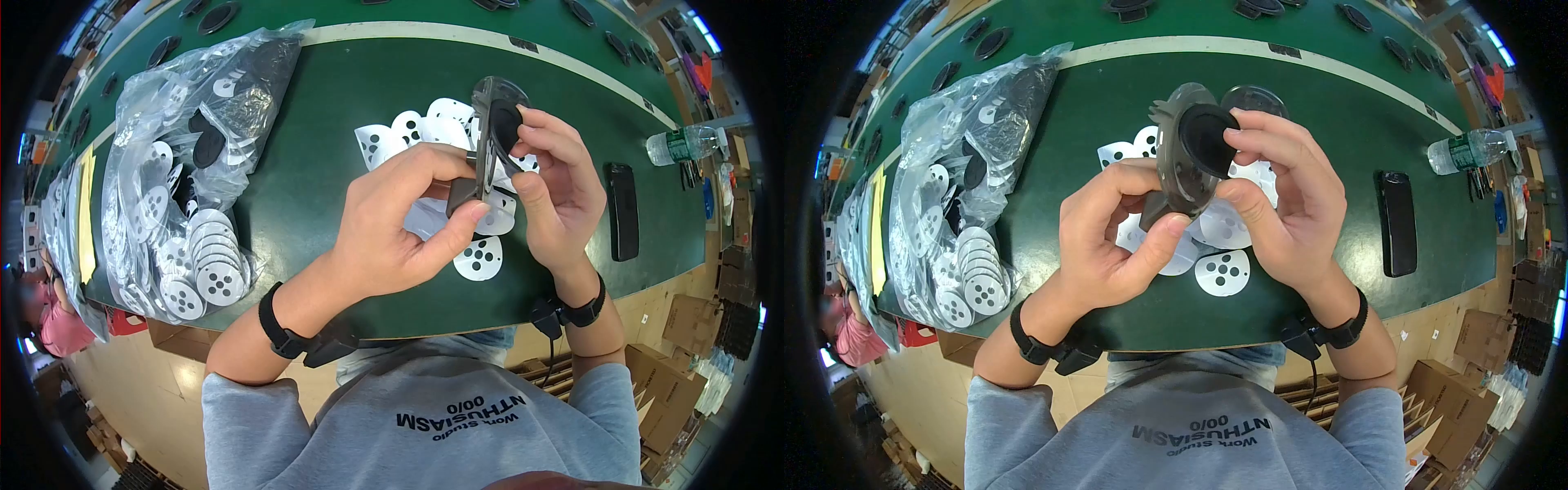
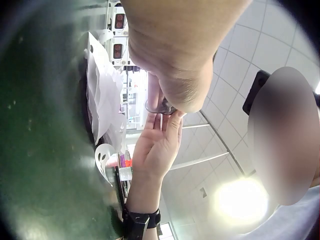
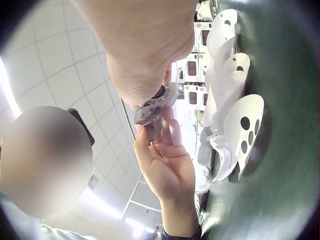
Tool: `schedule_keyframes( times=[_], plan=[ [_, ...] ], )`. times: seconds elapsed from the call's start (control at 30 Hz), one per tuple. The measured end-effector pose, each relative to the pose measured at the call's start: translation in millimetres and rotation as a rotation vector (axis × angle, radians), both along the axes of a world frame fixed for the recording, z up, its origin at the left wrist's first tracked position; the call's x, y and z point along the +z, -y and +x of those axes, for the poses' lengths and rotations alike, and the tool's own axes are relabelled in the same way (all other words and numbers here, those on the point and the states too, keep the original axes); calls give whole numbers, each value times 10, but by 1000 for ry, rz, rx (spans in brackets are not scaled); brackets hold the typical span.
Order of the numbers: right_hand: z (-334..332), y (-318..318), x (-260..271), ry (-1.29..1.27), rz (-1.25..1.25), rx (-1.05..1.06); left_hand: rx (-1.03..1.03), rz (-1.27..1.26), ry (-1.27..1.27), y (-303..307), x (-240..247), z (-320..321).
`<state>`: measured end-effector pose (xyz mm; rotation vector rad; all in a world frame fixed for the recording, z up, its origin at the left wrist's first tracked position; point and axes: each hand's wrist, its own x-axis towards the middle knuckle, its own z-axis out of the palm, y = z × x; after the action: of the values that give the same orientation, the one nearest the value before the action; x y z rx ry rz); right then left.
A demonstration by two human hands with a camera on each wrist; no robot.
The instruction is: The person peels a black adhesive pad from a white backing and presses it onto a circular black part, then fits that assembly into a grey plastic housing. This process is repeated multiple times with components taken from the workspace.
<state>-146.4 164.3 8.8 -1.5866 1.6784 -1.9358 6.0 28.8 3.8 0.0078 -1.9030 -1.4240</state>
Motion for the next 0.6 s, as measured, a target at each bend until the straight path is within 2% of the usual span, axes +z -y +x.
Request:
schedule_keyframes(
  times=[0.6],
  plan=[
    [-13,19,53,-179,0,-83,-50,67,88,-15,74,47]
  ],
)
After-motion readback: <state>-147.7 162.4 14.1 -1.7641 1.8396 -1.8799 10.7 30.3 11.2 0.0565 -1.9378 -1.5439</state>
